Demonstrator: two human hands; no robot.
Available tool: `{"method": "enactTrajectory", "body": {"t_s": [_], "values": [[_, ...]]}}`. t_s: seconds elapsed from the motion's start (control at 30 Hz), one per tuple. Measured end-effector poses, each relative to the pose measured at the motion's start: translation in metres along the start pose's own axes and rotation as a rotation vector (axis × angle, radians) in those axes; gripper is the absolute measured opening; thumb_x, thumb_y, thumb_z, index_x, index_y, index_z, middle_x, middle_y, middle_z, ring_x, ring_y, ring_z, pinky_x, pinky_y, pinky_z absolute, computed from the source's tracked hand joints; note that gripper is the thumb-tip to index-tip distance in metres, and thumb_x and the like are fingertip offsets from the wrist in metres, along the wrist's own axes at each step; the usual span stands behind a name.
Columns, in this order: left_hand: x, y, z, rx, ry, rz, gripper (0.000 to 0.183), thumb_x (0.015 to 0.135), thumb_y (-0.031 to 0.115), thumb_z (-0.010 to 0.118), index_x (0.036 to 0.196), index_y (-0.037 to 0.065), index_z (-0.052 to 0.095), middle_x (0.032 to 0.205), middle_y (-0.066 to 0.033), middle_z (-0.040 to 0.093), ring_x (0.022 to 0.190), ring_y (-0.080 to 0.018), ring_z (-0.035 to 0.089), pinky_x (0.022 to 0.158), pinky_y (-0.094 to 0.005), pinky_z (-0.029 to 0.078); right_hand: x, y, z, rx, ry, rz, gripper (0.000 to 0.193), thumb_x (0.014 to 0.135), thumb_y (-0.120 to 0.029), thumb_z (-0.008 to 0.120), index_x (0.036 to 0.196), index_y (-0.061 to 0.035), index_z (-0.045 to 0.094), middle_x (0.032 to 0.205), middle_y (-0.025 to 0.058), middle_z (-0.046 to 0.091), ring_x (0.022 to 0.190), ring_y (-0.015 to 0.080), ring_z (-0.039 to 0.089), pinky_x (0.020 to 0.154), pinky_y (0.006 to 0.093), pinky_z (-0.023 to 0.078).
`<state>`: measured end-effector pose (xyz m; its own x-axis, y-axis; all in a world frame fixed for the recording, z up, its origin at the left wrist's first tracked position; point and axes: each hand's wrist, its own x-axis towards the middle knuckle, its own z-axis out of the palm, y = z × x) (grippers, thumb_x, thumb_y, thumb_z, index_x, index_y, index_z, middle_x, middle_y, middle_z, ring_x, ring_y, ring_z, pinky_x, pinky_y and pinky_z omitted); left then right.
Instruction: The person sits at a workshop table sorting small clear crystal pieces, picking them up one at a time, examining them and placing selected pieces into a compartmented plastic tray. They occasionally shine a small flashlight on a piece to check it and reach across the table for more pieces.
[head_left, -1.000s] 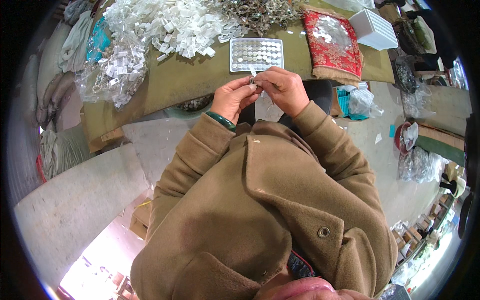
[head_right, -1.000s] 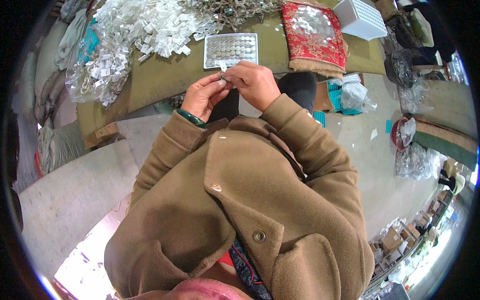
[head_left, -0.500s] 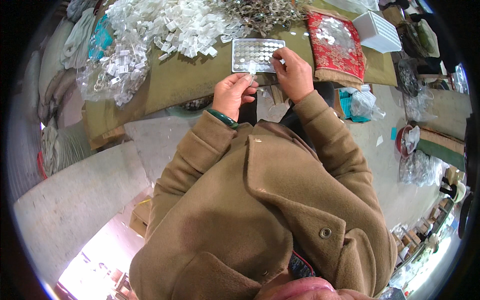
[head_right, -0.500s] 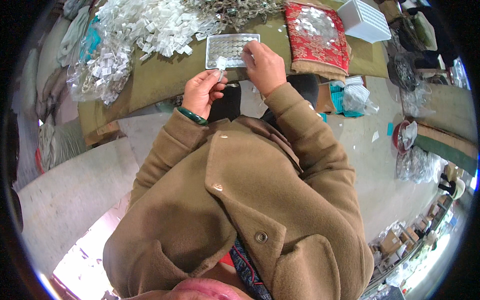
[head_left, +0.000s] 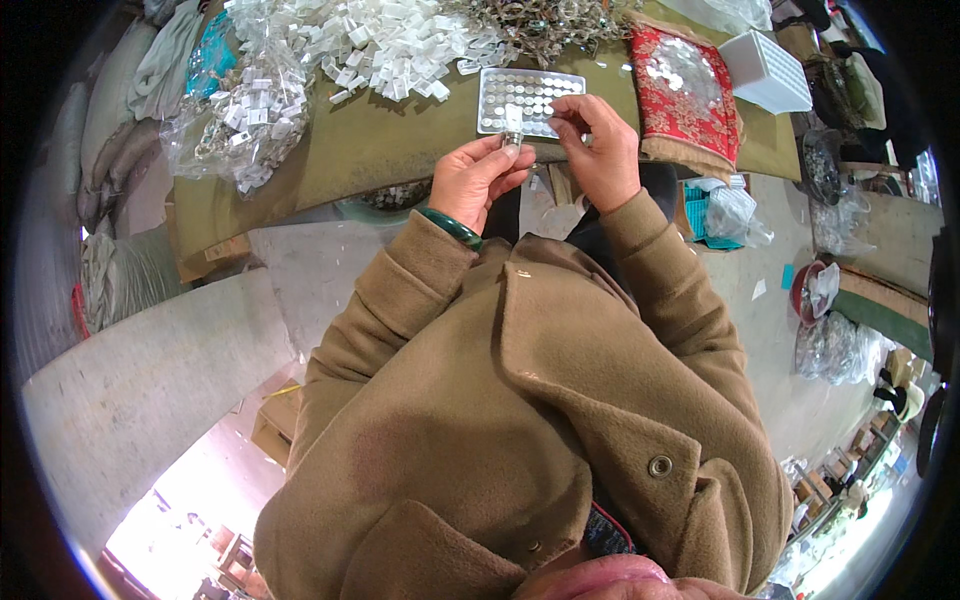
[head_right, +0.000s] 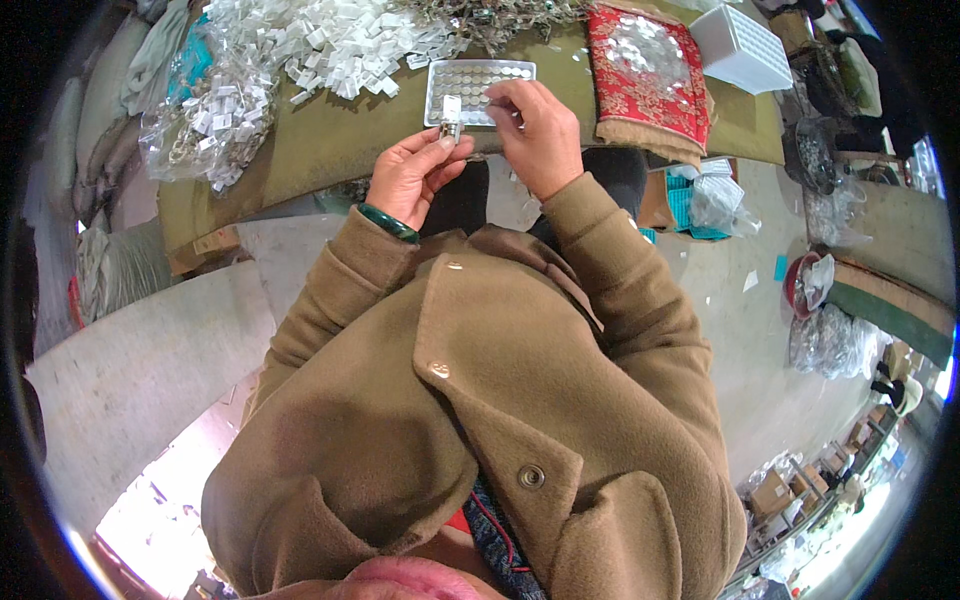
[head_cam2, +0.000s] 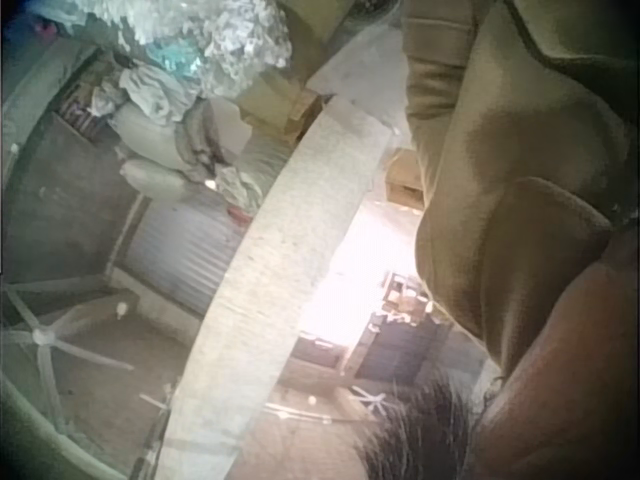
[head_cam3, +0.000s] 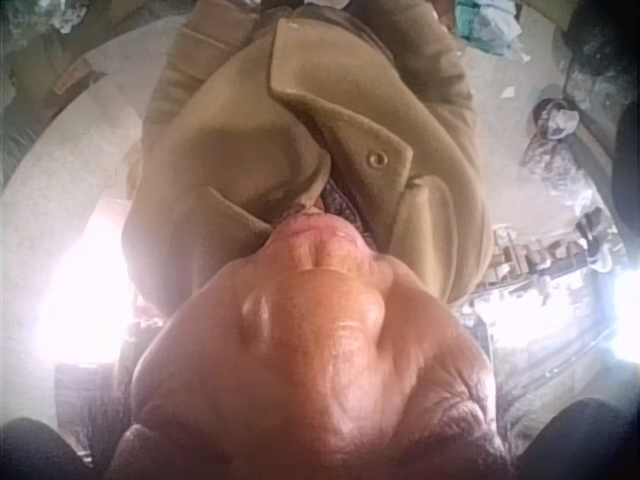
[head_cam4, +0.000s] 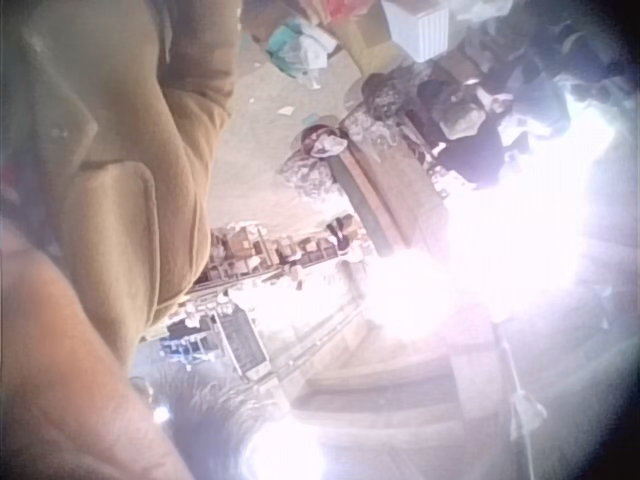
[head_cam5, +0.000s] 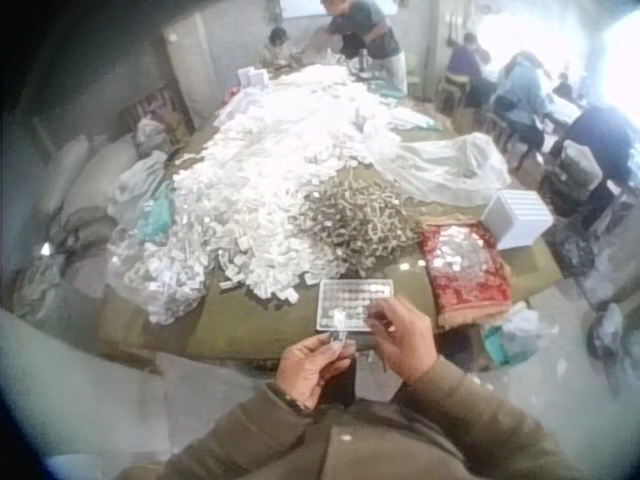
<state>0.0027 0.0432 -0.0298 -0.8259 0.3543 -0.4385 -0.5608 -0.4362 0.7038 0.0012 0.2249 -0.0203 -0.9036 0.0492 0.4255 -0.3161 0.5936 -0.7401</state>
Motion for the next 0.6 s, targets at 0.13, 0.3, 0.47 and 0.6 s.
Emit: {"method": "enactTrajectory", "body": {"t_s": [0.13,0.3,0.47,0.6], "values": [[-0.002,0.001,0.004,0.006,-0.051,0.002,0.023,0.092,0.007,0.06,0.113,-0.002,0.061,0.099,-0.0087,0.067,0.087,-0.0127,0.067,0.075,-0.0224,0.057,-0.005,-0.02,0.0,0.185,-0.064,0.006,0.018,0.079,0.0,0.067,0.096,-0.0029,0.062,0.084,0.0074,0.062,0.075,0.0184,0.062,0.066,0.0288,0.051],[-0.009,0.001,0.006,0.017,-0.034,-0.019,0.023,0.091,0.008,0.063,0.112,-0.001,0.062,0.098,-0.0059,0.067,0.083,-0.0112,0.066,0.073,-0.0215,0.057,-0.008,-0.028,0.006,-0.006,-0.036,-0.187,0.015,0.079,-0.003,0.064,0.093,-0.0068,0.061,0.085,0.0102,0.061,0.076,0.0288,0.061,0.066,0.0357,0.05],[-0.011,-0.001,0.007,0.009,-0.003,0.069,0.025,0.09,0.007,0.063,0.114,-0.001,0.062,0.099,-0.0059,0.067,0.083,-0.0104,0.065,0.074,-0.0216,0.056,-0.009,-0.028,0.01,-0.069,-0.017,-0.339,0.015,0.078,-0.003,0.062,0.093,-0.0076,0.061,0.09,0.0091,0.062,0.082,0.0304,0.06,0.073,0.0382,0.049],[-0.012,-0.006,0.009,-0.004,0.059,0.176,0.029,0.089,0.005,0.063,0.118,-0.002,0.061,0.101,-0.006,0.067,0.085,-0.0096,0.064,0.074,-0.0214,0.055,-0.008,-0.03,0.009,-0.083,-0.051,-0.382,0.017,0.077,-0.003,0.062,0.093,-0.0069,0.061,0.092,0.0096,0.062,0.083,0.0319,0.059,0.075,0.039,0.048]]}}
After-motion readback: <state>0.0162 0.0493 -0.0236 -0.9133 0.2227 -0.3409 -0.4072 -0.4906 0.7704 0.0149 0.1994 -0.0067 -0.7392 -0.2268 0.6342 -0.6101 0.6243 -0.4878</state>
